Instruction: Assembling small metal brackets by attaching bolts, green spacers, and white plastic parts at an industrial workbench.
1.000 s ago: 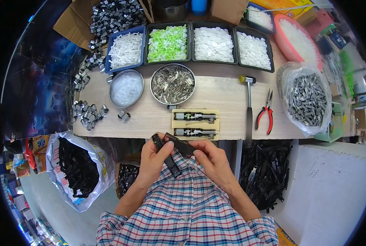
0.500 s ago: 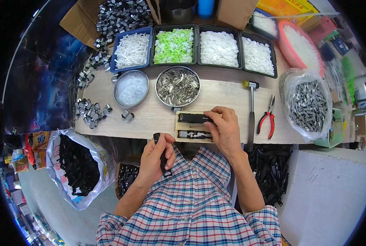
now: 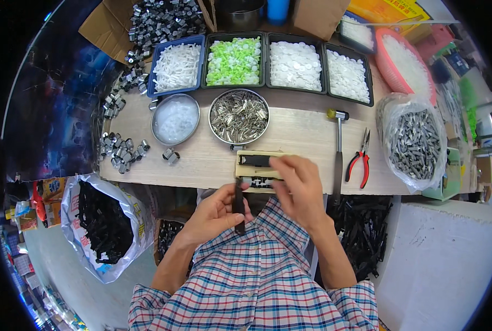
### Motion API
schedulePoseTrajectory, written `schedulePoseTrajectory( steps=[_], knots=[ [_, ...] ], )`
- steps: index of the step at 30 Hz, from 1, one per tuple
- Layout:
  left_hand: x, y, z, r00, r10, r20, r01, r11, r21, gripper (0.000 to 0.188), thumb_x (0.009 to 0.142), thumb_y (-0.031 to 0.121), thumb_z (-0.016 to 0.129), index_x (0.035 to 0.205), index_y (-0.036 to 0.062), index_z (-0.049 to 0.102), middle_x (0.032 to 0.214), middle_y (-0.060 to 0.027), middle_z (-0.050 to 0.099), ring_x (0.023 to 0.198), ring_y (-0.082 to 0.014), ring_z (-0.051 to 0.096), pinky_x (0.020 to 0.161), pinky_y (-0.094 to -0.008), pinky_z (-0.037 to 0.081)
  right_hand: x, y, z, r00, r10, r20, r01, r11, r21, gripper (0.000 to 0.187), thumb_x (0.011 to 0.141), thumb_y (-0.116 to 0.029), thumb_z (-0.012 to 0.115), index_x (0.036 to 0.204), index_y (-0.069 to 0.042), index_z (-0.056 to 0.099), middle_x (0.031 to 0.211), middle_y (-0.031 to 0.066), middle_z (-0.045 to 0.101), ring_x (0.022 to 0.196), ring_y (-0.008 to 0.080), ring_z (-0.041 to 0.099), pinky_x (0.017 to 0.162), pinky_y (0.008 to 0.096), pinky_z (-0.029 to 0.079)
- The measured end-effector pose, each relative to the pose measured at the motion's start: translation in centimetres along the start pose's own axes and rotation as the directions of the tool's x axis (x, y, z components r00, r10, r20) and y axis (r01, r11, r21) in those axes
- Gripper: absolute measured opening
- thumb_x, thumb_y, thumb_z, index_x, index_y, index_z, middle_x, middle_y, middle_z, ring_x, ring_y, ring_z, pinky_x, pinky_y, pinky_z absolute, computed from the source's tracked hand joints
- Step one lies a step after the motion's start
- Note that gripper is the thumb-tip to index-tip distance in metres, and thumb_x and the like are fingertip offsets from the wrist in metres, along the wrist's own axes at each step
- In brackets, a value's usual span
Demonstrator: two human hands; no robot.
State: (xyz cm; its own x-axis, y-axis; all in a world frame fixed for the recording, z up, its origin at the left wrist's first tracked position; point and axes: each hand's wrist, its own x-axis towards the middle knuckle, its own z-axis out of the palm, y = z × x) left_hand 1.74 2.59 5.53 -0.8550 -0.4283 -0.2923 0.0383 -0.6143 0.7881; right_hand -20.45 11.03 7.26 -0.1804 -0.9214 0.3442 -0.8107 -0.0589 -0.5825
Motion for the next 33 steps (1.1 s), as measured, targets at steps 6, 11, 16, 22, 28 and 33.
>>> schedulePoseTrajectory(
  steps=[6, 11, 16, 22, 28, 33],
  knots=[
    [0.7, 1.2, 0.0, 0.993, -0.087, 0.081, 0.051, 0.928, 0.368, 0.082, 0.088, 0.0, 0.072, 0.156, 0.0006, 0.028, 0.114, -0.0106, 0.066, 0.104, -0.0148, 0.064, 0.09, -0.03, 0.053, -2.4, -1.9, -0.1, 0.931, -0.28, 0.234, 0.26, 0.959, 0.112, 0.047, 0.074, -0.009, 0.078, 0.119, -0.008, 0.067, 0.117, 0.01, 0.064, 0.11, 0.032, 0.059, 0.093, 0.0469, 0.048],
    [1.4, 1.6, 0.9, 0.998, 0.063, 0.012, -0.058, 0.816, 0.576, 0.066, 0.085, 0.0, 0.074, 0.145, 0.0003, 0.046, 0.108, -0.0095, 0.066, 0.098, -0.0134, 0.064, 0.084, -0.0277, 0.053, -3.3, -1.3, -0.4, 0.945, -0.205, 0.255, 0.201, 0.979, 0.042, 0.044, 0.073, -0.011, 0.079, 0.115, -0.008, 0.068, 0.108, 0.0085, 0.066, 0.103, 0.0303, 0.06, 0.089, 0.0443, 0.048],
    [1.9, -0.2, -0.5, 0.873, 0.429, -0.232, -0.191, 0.738, 0.647, 0.05, 0.084, -0.001, 0.073, 0.131, 0.0001, 0.056, 0.11, -0.0088, 0.062, 0.093, -0.0115, 0.06, 0.08, -0.0262, 0.051, -3.0, 0.6, 0.2, 0.999, 0.012, 0.052, -0.011, 1.0, -0.017, 0.039, 0.072, -0.005, 0.079, 0.11, -0.005, 0.069, 0.103, 0.0101, 0.064, 0.1, 0.0311, 0.06, 0.087, 0.0411, 0.048],
    [2.7, -1.5, -0.9, 0.815, 0.563, -0.138, -0.182, 0.474, 0.862, 0.048, 0.081, 0.001, 0.075, 0.127, 0.0024, 0.06, 0.098, -0.008, 0.058, 0.083, -0.0169, 0.059, 0.073, -0.0276, 0.05, -2.7, 1.2, 1.4, 0.999, 0.046, 0.014, -0.046, 0.998, -0.05, 0.038, 0.072, -0.008, 0.08, 0.109, -0.007, 0.07, 0.103, 0.0083, 0.063, 0.102, 0.03, 0.058, 0.087, 0.041, 0.047],
    [3.2, -2.0, -1.0, 0.827, 0.533, -0.181, -0.147, 0.515, 0.844, 0.036, 0.083, 0.001, 0.074, 0.118, 0.0014, 0.066, 0.095, -0.0074, 0.058, 0.075, -0.0163, 0.059, 0.067, -0.0277, 0.049, -2.6, 1.5, 1.7, 0.997, 0.06, 0.048, -0.057, 0.997, -0.054, 0.037, 0.073, -0.007, 0.079, 0.109, -0.006, 0.07, 0.105, 0.0096, 0.062, 0.102, 0.0306, 0.058, 0.087, 0.0411, 0.048],
    [3.3, -2.0, -1.1, 0.83, 0.526, -0.186, -0.145, 0.525, 0.839, 0.035, 0.083, 0.001, 0.073, 0.118, 0.0019, 0.066, 0.093, -0.0072, 0.058, 0.074, -0.016, 0.058, 0.065, -0.0271, 0.048, -2.5, 1.4, 1.9, 0.996, 0.075, 0.056, -0.072, 0.995, -0.062, 0.038, 0.073, -0.007, 0.079, 0.11, -0.007, 0.07, 0.106, 0.0086, 0.062, 0.103, 0.0304, 0.058, 0.088, 0.0406, 0.046]
  ],
)
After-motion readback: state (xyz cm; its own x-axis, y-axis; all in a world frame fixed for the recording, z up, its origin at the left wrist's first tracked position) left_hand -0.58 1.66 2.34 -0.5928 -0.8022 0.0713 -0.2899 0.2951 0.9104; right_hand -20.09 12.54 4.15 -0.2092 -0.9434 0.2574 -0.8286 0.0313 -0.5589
